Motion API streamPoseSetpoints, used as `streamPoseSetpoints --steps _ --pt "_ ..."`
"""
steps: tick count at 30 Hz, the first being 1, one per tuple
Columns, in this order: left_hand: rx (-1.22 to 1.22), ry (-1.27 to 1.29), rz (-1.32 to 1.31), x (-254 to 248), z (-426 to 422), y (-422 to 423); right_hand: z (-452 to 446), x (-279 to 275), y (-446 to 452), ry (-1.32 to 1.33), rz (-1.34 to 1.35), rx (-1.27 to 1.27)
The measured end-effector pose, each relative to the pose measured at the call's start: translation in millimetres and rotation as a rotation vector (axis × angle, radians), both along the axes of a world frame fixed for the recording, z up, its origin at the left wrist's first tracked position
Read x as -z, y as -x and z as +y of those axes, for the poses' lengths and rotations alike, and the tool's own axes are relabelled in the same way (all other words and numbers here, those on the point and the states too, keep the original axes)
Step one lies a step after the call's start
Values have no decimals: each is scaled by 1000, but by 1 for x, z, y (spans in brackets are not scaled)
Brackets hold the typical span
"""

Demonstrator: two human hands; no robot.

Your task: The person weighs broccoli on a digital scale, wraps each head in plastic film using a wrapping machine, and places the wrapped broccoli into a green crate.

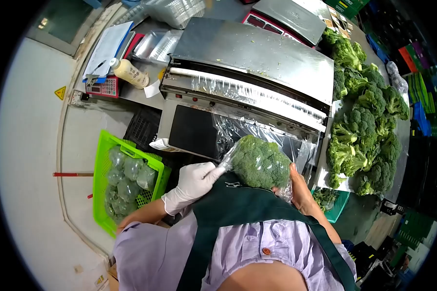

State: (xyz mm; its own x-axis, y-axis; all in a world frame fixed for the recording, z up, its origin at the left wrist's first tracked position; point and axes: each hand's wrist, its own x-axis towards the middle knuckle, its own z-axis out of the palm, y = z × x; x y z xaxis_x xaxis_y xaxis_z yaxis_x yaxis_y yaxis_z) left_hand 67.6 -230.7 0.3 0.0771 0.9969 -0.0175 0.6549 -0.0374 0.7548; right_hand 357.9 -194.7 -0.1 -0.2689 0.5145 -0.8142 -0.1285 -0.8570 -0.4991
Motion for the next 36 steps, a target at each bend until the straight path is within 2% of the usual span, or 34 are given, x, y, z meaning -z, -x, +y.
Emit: streamPoseSetpoints --steps 3,5,7,9,11,12,13,15,16,17,19,21,22,23,25,26,27,28,29,30,31,32,33,35,36 --pt "-255 151 -304 14 -1 5 -2 -1 1 19 -71 42" --pt "-325 157 -388 12 -3 3 -9 8 -8 44 -110 46" --pt "-361 154 -390 12 -4 5 -18 29 -32 -63 167 79" --pt "-403 148 -397 11 -2 5 -23 31 -41 -136 145 93" --pt "-380 156 -444 7 -5 5 -28 25 -38 -584 -120 -216" --pt "-381 160 -461 4 -4 4 -34 21 -24 -563 -299 -95" --pt "-377 160 -461 5 -1 5 -33 24 -24 -564 -300 -91" --pt "-439 -75 -183 10 10 10 -25 33 -24 -533 -359 230" --pt "-469 -89 -142 13 19 15 -14 34 -21 -510 -432 309" --pt "-480 -119 -96 39 24 28 -4 44 -25 -562 -451 329" --pt "-374 -313 192 59 35 33 8 82 -39 -740 -644 226" --pt "-309 -308 340 75 46 29 9 89 -29 -977 -977 81" --pt "-154 -369 728 89 50 25 10 86 -27 -1040 -1096 -53" --pt "-194 -377 704 91 51 16 9 87 -24 -1180 -1258 -163" --pt "-123 -434 745 92 57 -1 11 87 -10 -1401 -1442 -259" --pt "-72 -412 678 87 59 -14 10 96 -15 -1396 -1487 -374" --pt "-29 -395 613 83 63 -27 11 109 -18 -1411 -1480 -376" --pt "22 -328 669 94 63 -38 10 121 -20 -1405 -1534 -422" --pt "83 -363 492 102 62 -46 11 122 -20 -1395 -1592 -465" --pt "52 -350 231 111 62 -52 13 118 -21 -1424 -1530 -483" --pt "99 -370 200 105 65 -53 15 113 -21 -1435 -1541 -480" --pt "147 -388 169 99 67 -53 18 109 -18 -1558 -1413 -378" --pt "239 32 -11 105 70 -47 20 104 -11 -1670 -1274 -278" --pt "345 27 -654 90 72 -46 22 66 13 -1718 -1159 -230" --pt "376 319 -951 50 64 -45 20 51 22 -1801 -1052 -219"
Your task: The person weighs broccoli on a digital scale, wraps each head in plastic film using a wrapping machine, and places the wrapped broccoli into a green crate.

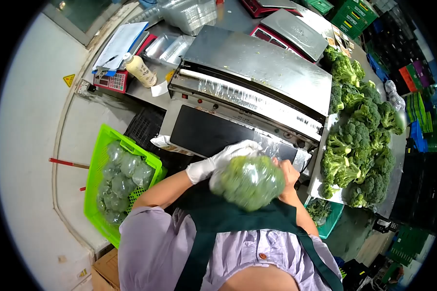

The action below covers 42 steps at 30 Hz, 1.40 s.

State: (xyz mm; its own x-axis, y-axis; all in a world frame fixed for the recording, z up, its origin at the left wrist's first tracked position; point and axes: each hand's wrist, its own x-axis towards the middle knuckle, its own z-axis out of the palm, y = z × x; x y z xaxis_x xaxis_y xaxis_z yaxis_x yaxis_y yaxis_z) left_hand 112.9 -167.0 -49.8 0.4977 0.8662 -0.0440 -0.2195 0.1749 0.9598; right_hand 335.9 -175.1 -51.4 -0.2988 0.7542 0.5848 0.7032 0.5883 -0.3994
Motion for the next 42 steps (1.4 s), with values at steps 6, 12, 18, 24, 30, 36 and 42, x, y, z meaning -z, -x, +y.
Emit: streamPoseSetpoints --steps 6,12,18,24,30,36,42 --pt "378 362 14 -15 -21 19 44 -98 -1 -104 216 -468" --pt "212 209 299 -55 -39 17 95 -109 67 522 692 -704" --pt "215 -94 168 -36 -49 24 43 -117 127 674 462 -1261" --pt "-178 843 -489 -19 -81 -8 40 -76 115 1231 694 -1549" --pt "-661 654 -367 -21 -104 43 6 -3 86 1355 1434 -1491" --pt "-71 303 -233 -65 -115 29 -2 -6 106 1699 1938 -1299" --pt "-149 179 -145 -81 -118 36 9 -34 126 1498 1531 -1246"
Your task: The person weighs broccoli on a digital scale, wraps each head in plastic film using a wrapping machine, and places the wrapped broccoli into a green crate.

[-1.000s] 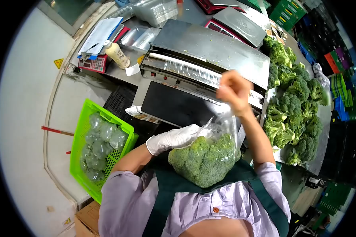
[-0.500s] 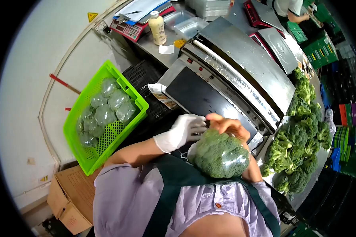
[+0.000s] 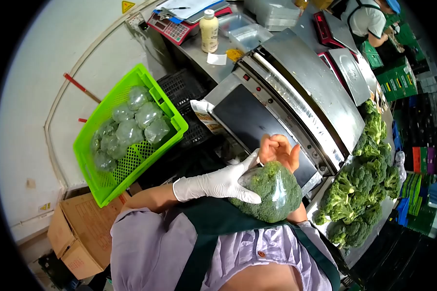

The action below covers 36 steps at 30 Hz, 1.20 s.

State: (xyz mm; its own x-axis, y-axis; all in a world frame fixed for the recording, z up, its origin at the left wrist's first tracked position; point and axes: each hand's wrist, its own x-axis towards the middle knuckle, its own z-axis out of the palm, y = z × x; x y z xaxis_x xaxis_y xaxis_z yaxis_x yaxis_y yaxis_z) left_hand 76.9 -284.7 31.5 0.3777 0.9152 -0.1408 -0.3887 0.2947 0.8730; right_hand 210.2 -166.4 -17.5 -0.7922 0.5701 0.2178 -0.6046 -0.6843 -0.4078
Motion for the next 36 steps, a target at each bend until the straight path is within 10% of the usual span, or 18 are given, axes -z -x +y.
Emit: streamPoseSetpoints --steps 3,9,16,19,22,36 --pt "-33 -6 184 -12 -12 9 18 17 15 -739 -333 439" --pt "-371 180 -265 26 -45 33 10 13 49 -621 -859 226" --pt "-1276 161 177 44 -138 114 -4 27 68 -689 -956 19" --pt "-1324 107 814 57 -165 139 -21 24 82 -735 -967 -81" --pt "-1344 135 785 56 -171 145 -37 13 92 -730 -936 -104" --pt "-1177 29 756 55 -139 155 -72 -178 118 -1143 702 410"
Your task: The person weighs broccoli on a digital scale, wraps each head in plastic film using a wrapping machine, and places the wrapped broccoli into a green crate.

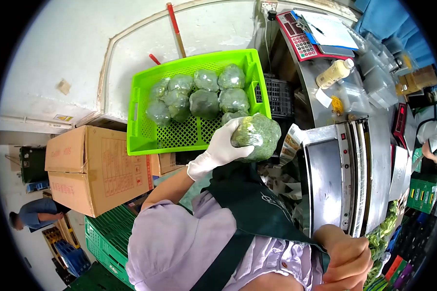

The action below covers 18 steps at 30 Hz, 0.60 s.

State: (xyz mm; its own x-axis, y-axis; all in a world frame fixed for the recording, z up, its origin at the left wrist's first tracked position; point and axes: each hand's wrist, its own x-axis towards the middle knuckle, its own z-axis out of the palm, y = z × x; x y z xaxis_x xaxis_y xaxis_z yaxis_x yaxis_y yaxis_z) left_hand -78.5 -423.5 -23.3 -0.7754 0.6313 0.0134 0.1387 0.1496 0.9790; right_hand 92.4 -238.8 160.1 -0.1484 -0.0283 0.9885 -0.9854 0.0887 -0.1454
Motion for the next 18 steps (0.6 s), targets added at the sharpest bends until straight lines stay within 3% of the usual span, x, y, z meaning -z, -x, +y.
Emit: streamPoseSetpoints --steps 4,7,9,11,15,18 --pt "46 104 137 -12 9 2 -5 -2 3 -26 18 -21" --pt "102 44 162 -13 16 5 -5 -1 -3 -102 -31 103" --pt "130 13 108 -17 18 5 -3 -2 -12 -145 -99 135" --pt "201 -79 -116 -16 22 8 0 -3 -18 -190 -135 150" --pt "271 -70 -248 -23 28 10 -1 -3 -14 -34 47 247" --pt "356 5 -315 -27 30 13 2 -1 -16 -112 42 235"
